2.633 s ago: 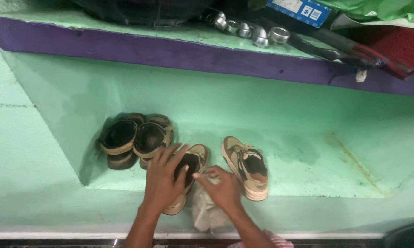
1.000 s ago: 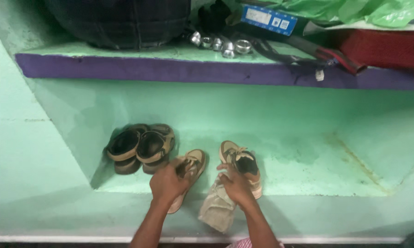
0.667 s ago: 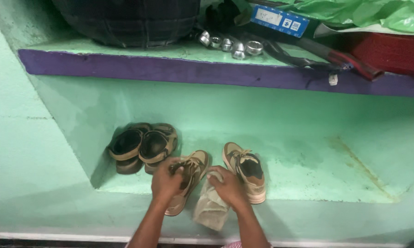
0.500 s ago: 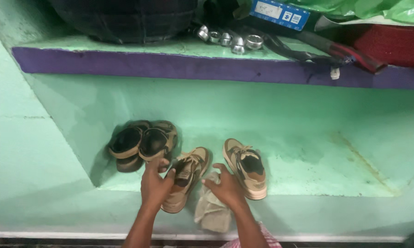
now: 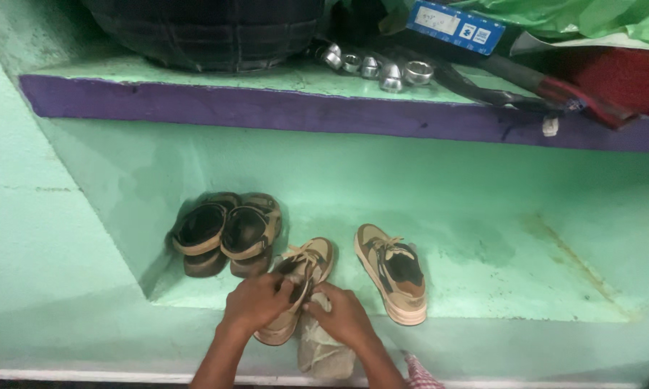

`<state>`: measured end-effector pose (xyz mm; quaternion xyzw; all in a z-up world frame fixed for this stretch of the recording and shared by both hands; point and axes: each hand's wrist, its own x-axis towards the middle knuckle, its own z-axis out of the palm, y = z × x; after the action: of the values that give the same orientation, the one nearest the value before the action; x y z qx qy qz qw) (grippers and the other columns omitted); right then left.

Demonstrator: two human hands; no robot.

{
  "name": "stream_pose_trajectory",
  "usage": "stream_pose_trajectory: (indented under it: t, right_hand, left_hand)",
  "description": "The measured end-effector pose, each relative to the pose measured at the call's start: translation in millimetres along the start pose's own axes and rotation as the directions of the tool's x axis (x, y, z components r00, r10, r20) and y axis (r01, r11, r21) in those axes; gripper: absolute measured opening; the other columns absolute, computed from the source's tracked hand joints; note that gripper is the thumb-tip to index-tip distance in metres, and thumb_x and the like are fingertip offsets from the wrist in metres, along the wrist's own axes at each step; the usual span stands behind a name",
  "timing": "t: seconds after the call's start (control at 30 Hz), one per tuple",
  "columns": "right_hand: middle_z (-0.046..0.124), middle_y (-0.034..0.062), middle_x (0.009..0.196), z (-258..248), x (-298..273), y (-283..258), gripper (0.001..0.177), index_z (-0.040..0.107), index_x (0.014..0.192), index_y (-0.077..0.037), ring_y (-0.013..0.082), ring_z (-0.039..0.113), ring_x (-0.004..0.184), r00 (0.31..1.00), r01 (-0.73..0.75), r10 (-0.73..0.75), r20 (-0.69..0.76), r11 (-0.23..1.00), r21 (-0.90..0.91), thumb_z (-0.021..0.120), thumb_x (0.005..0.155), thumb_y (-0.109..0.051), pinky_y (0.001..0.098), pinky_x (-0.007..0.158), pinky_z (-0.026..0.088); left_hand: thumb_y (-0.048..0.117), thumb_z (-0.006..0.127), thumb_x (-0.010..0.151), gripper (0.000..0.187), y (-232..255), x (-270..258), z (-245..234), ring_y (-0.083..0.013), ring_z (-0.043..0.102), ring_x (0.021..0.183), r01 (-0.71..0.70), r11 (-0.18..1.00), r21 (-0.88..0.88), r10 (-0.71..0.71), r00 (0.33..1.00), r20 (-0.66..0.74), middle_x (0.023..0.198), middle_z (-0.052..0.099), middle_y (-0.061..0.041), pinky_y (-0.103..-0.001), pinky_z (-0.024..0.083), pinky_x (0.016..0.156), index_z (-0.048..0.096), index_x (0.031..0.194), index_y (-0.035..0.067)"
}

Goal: The person cleans a pair of shoes using a cloth. The person picks up a shoe from the floor, wipes the outer surface and the sole with a cloth, and then places it on a shelf.

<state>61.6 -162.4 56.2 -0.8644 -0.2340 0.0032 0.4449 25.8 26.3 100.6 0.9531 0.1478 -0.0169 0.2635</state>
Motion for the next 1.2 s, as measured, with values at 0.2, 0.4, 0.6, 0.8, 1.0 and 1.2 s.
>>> stream_pose_trajectory:
  t: [0.2, 0.4, 0.6, 0.8, 1.0, 1.2]
  right_hand:
    - [0.078, 0.0154, 0.106, 13.8, 4.9, 32.2, 0.036, 0.069, 0.12, -0.008, 0.0262, 0.076, 0.099, 0.989, 0.12, -0.131, 0.063, 0.981, 0.154, 0.073, 0.086, -0.018, 0.0367, 0.087, 0.055]
    - [0.071, 0.0092, 0.116, -19.8, 20.9, 57.0, 0.043, 0.065, 0.125, -0.016, 0.0258, 0.066, 0.103, 0.845, -0.392, 0.492, -0.211, 0.837, 0.382, 0.077, 0.083, -0.016, 0.036, 0.085, 0.054]
    - [0.04, 0.0048, 0.157, -0.7, 20.4, 53.1, 0.072, 0.043, 0.148, -0.018, 0.0261, 0.051, 0.131, 0.925, 0.032, 0.296, -0.237, 0.562, 0.827, 0.068, 0.081, -0.022, 0.0411, 0.107, 0.043]
    - [0.027, 0.0154, 0.167, 44.0, 39.8, 62.6, 0.061, 0.039, 0.158, -0.011, 0.0327, 0.02, 0.157, 0.964, 0.149, -0.099, -0.248, 0.97, 0.193, 0.054, 0.102, -0.031, 0.0442, 0.125, 0.017]
    - [0.061, 0.0164, 0.143, 66.1, 11.0, 36.6, 0.052, 0.056, 0.145, -0.006, 0.037, 0.045, 0.142, 0.828, 0.285, -0.31, -0.468, 0.95, -0.125, 0.058, 0.092, -0.007, 0.0483, 0.121, 0.026]
    - [0.069, 0.0168, 0.128, 68.4, -24.8, 3.7, 0.051, 0.067, 0.134, -0.007, 0.0358, 0.055, 0.129, 0.761, 0.482, -0.5, -0.413, 0.862, -0.155, 0.054, 0.086, 0.004, 0.0465, 0.116, 0.039]
  left_hand:
    - [0.057, 0.075, 0.076, 0.058, 1.1, -24.0, -0.1, -0.0326, 0.072, 0.101, -0.129, 0.964, -0.231, 0.074, 0.969, -0.235, 0.114, 0.07, -0.01, -0.044, 0.058, 0.086, 0.074, 0.117, 0.017]
    - [0.037, 0.092, 0.06, 0.091, -23.7, -22.1, 8.7, -0.0239, 0.078, 0.105, -0.269, 0.825, -0.497, 0.198, 0.961, -0.192, 0.108, 0.083, -0.013, -0.037, 0.057, 0.094, 0.053, 0.139, 0.016]
    - [0.034, 0.091, 0.066, 0.083, -31.2, -8.9, 55.6, -0.0227, 0.074, 0.106, -0.165, 0.75, -0.641, -0.084, 0.937, -0.34, 0.116, 0.074, -0.011, -0.037, 0.057, 0.09, 0.054, 0.138, 0.016]
    - [0.038, 0.079, 0.079, 0.059, -43.3, 4.3, 65.2, -0.0221, 0.066, 0.106, -0.077, 0.276, -0.958, -0.279, 0.947, -0.156, 0.117, 0.068, -0.01, -0.038, 0.054, 0.088, 0.059, 0.128, 0.011]
    - [0.036, 0.077, 0.084, 0.048, -41.9, 1.1, 56.4, -0.0243, 0.067, 0.1, -0.054, 0.232, -0.971, -0.269, 0.956, -0.117, 0.108, 0.071, -0.014, -0.038, 0.053, 0.085, 0.065, 0.117, 0.004]
    - [0.035, 0.078, 0.083, 0.046, -44.8, 0.6, 41.3, -0.0232, 0.067, 0.097, -0.005, 0.198, -0.98, -0.157, 0.987, -0.037, 0.105, 0.069, -0.012, -0.036, 0.053, 0.084, 0.066, 0.115, 0.004]
